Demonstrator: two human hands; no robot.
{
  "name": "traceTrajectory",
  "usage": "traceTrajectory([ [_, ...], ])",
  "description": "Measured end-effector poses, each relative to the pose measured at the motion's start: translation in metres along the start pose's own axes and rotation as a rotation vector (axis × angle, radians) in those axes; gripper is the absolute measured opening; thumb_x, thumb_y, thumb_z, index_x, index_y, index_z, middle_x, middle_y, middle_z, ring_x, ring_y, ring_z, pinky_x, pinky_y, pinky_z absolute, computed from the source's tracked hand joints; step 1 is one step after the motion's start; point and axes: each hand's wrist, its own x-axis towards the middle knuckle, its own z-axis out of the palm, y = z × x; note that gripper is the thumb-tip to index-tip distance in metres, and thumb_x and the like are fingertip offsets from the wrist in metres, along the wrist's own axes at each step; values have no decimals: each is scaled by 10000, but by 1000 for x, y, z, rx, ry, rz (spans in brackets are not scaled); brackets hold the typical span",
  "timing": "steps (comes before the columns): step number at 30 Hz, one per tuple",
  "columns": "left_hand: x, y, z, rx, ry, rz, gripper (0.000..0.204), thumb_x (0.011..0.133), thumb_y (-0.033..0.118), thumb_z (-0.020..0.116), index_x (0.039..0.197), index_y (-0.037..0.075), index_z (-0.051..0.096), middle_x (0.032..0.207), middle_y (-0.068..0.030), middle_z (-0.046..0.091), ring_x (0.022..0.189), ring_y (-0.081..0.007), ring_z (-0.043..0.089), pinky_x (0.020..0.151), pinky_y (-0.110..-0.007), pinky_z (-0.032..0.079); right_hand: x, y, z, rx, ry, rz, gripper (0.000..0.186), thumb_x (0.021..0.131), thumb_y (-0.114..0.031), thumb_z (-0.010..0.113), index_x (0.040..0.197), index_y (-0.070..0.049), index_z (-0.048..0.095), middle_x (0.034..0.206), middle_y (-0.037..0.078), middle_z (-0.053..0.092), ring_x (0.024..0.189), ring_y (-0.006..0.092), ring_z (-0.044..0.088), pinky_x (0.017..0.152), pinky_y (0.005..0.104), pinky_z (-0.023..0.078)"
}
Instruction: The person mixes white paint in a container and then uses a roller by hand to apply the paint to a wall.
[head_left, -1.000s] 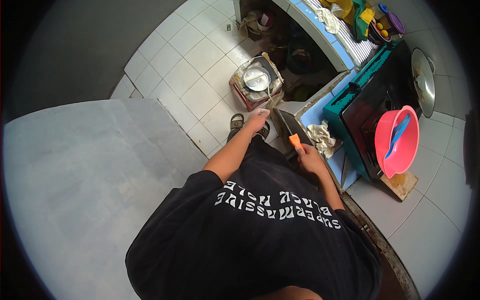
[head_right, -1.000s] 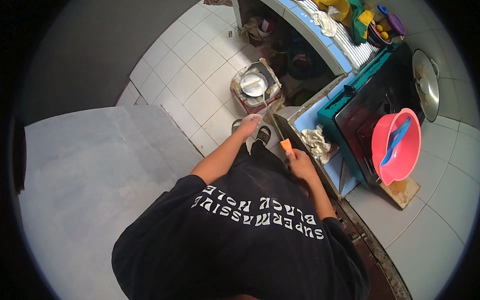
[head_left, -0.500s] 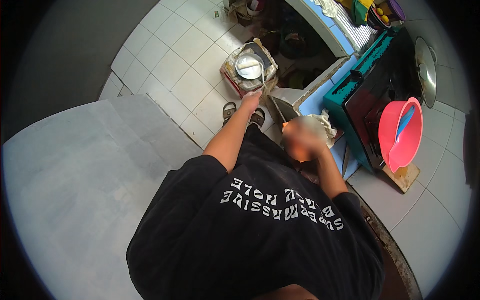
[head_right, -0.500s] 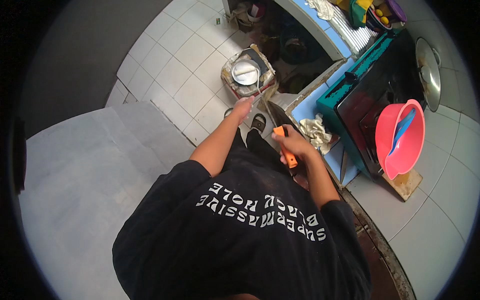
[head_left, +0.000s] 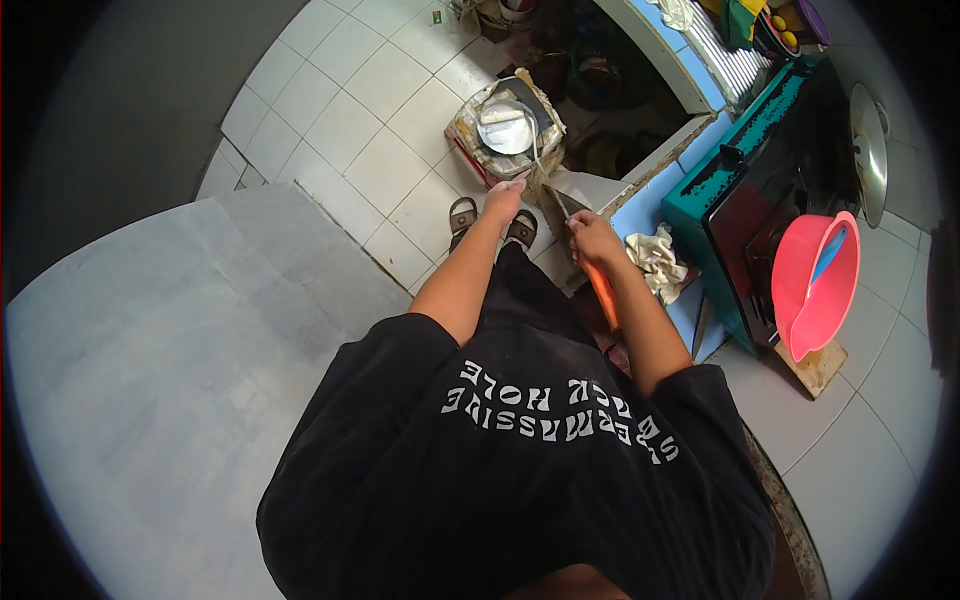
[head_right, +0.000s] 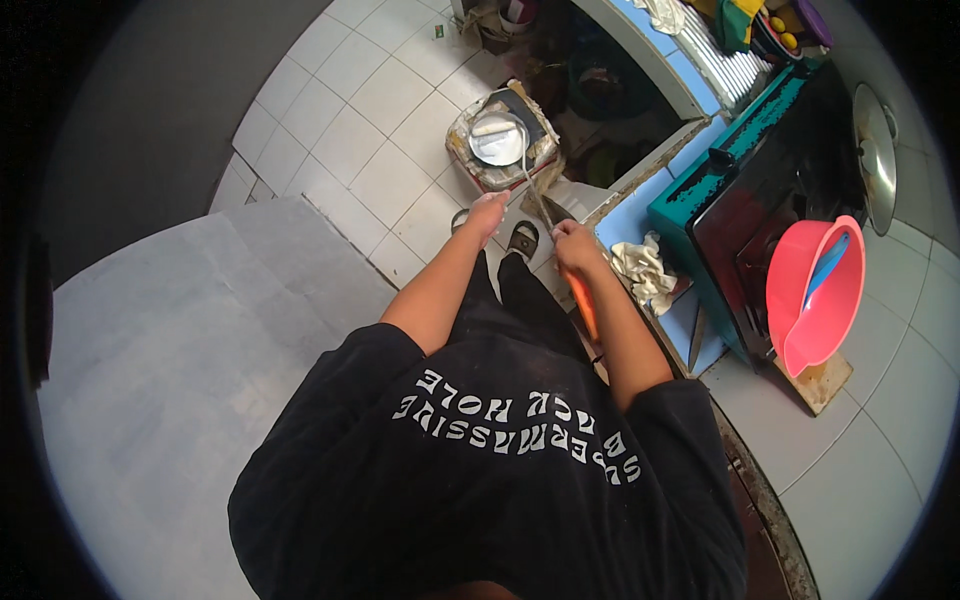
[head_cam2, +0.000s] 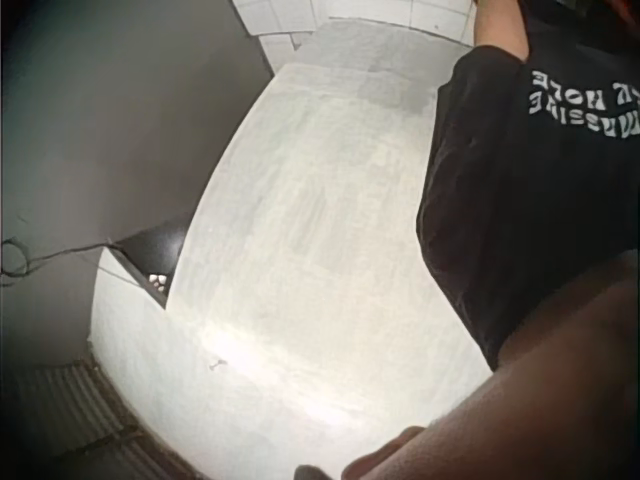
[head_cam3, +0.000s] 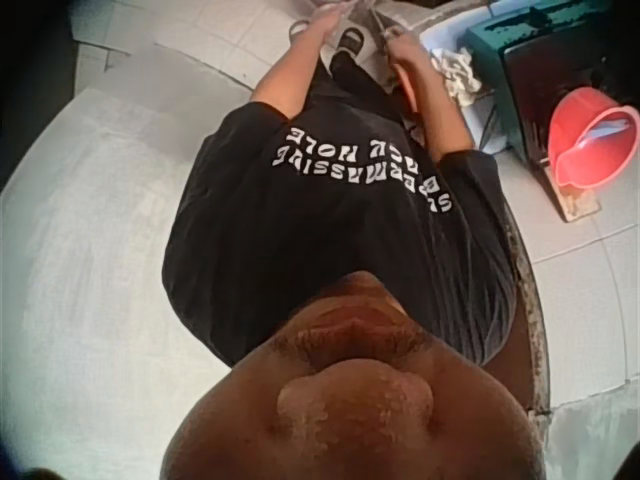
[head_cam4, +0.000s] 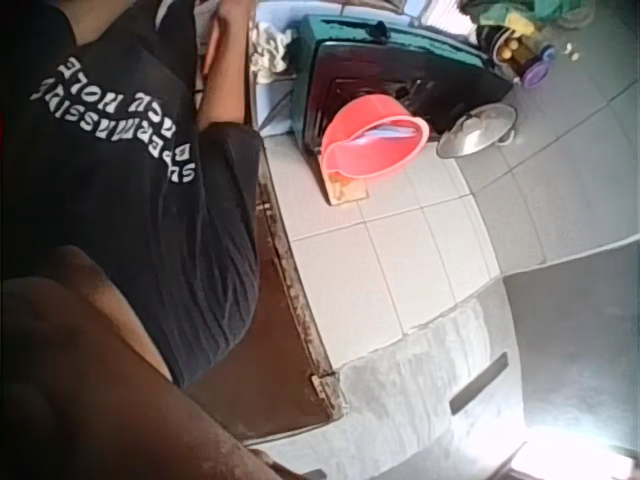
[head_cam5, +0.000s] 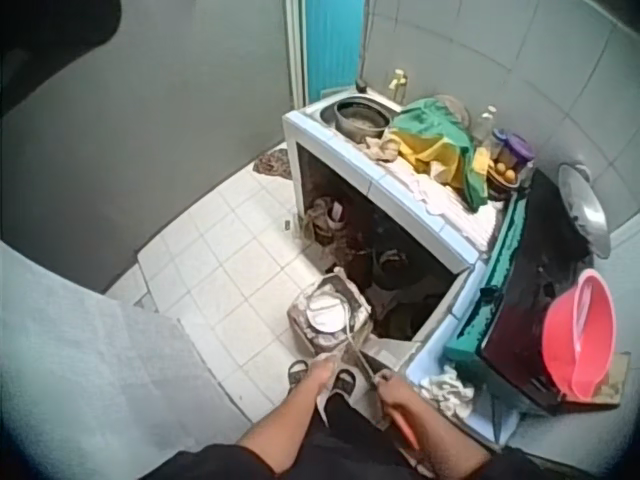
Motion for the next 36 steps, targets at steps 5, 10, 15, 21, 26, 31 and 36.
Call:
traceTrajectory([
  [5, -13, 14, 25, -6, 13, 4, 372, 933, 364, 611, 1066, 21, 662, 1033, -106, 675, 958, -182, 608, 851, -348, 469, -16, 23, 3, -411, 156, -77, 252, 939, -218, 561, 1119, -51, 619, 981, 182, 655, 920, 359, 622, 806, 431, 493],
  [10, 2, -1, 32, 75, 66, 101, 266, 883, 316, 692, 1056, 114, 680, 1029, -54, 664, 938, -164, 590, 818, -346, 476, -39, -4, 23, -568, 254, -150, 286, 927, -202, 560, 1172, -79, 643, 1108, 207, 666, 1099, 392, 609, 937, 449, 483],
  [15, 2, 13, 46, 56, 28, 58, 258, 863, 249, 724, 1045, 70, 686, 1076, -94, 683, 1004, -177, 605, 884, -336, 469, -27, -6, 17, -550, 259, -167, 306, 926, -195, 552, 1189, -67, 640, 1073, 226, 672, 1007, 386, 648, 880, 452, 507],
  [21, 18, -1, 45, -45, 6, 67, 277, 850, 219, 738, 1047, 30, 687, 1050, -79, 684, 974, -159, 604, 876, -310, 464, -58, -14, 7, -195, 42, -85, 401, 914, -204, 624, 1271, -29, 568, 805, 156, 650, 624, 231, 656, 583, 361, 530],
  [26, 5, 8, 50, -112, 111, 56, 246, 843, 209, 745, 1014, 40, 691, 996, -63, 691, 928, -145, 606, 856, -293, 465, -112, -13, -4, 207, -132, 5, 514, 882, -149, 696, 1332, -41, 472, 673, 31, 533, 520, 137, 549, 467, 284, 455],
  [31, 0, 9, 58, -52, 53, 48, 215, 854, 246, 735, 973, 71, 691, 876, -13, 653, 789, -112, 554, 718, -285, 453, -128, -6, -14, 71, -148, 16, 387, 875, -91, 691, 1206, -51, 493, 715, 22, 547, 498, 103, 529, 447, 265, 425],
  [36, -7, 8, 65, -81, 60, 79, 229, 857, 250, 731, 1005, 81, 683, 871, -1, 637, 771, -110, 534, 694, -289, 442, -132, -8, -13, -39, -86, -23, 429, 860, -111, 710, 1235, -42, 515, 742, 21, 561, 501, 106, 524, 458, 268, 428],
])
